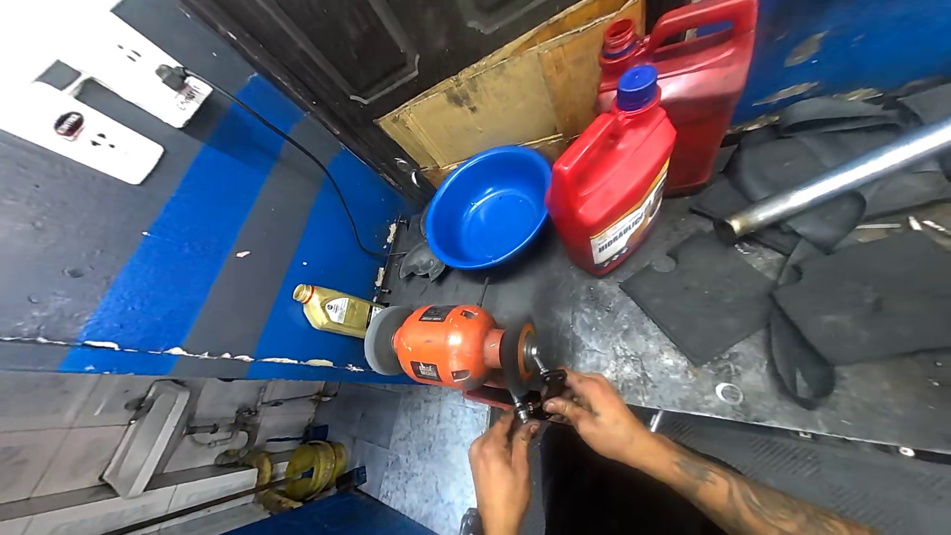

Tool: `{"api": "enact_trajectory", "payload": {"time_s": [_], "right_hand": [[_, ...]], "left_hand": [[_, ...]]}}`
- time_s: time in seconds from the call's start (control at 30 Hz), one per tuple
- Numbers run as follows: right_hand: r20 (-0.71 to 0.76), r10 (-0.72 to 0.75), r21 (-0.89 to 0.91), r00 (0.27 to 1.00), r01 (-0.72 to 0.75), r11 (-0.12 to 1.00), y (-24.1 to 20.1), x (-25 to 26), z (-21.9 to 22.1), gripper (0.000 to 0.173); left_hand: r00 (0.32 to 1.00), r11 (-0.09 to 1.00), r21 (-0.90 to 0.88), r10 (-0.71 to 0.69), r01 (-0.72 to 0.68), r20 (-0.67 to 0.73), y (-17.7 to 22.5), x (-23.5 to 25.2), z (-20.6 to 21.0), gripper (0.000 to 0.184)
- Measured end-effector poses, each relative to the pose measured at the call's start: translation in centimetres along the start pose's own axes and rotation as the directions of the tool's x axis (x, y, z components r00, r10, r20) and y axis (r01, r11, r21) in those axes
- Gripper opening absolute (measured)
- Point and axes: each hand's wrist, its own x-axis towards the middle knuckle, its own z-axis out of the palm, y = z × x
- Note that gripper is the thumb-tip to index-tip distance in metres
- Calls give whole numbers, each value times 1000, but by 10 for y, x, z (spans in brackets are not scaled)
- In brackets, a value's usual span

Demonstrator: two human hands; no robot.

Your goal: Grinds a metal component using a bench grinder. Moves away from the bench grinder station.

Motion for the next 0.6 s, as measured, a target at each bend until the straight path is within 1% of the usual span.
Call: {"api": "enact_trajectory", "payload": {"time_s": [0.3,0.6], "right_hand": [[6,13,26,1000,-13,1000,0,3,0,20],[7,30,91,1000,-31,995,0,2,2,20]], "left_hand": [[1000,1000,8,0,0,-11,-1,3,0,31],[1000,1000,14,3,-3,-3,-1,3,-1,31]]}}
